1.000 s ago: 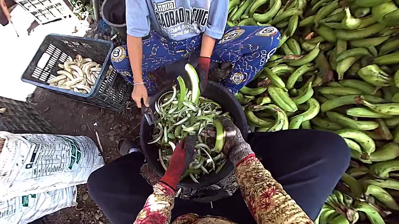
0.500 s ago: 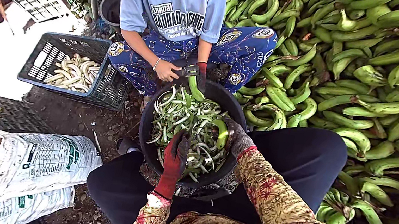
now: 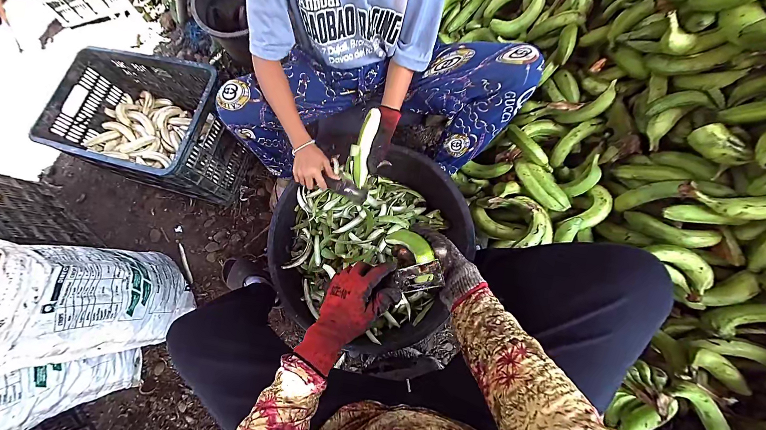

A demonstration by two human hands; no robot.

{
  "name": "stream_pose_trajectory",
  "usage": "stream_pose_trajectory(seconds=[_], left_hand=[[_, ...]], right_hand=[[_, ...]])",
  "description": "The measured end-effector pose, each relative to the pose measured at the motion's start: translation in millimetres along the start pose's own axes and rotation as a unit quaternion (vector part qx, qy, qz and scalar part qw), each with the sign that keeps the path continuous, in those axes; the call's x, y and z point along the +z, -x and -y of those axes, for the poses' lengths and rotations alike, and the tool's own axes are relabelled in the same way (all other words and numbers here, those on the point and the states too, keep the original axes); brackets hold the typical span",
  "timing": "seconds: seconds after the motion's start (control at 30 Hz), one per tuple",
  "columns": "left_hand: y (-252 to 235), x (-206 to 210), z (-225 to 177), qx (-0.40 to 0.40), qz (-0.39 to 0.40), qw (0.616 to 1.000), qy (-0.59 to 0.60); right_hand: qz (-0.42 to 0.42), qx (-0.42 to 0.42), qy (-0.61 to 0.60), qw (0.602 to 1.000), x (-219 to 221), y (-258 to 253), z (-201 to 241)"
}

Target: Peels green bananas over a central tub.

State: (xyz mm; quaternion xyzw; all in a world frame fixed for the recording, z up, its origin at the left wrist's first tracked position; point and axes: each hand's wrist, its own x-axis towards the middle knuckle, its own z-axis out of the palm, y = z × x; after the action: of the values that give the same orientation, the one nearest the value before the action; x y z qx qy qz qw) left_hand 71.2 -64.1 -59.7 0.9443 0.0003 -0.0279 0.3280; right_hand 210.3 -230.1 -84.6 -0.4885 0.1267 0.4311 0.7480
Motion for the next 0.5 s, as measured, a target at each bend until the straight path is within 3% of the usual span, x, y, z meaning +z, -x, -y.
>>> stream_pose_trajectory(seconds=[0.17, 0.3, 0.5], left_hand=[[-2.4, 4.6, -2.2, -0.003, -0.034, 0.999, -0.022], [-7.9, 7.5, -6.6, -0.009, -0.071, 0.997, -0.036], [-16.1, 7.7, -8.1, -0.044, -0.112, 0.992, -0.041]], right_hand=[[-0.001, 0.017, -0.037, 0.999, 5.3, 1.2, -1.5], [-0.009, -0.047, -0.010, 0.999, 2.1, 8.2, -12.3], [0.063, -0.079, 0.028, 0.994, 15.2, 12.1, -14.2]])
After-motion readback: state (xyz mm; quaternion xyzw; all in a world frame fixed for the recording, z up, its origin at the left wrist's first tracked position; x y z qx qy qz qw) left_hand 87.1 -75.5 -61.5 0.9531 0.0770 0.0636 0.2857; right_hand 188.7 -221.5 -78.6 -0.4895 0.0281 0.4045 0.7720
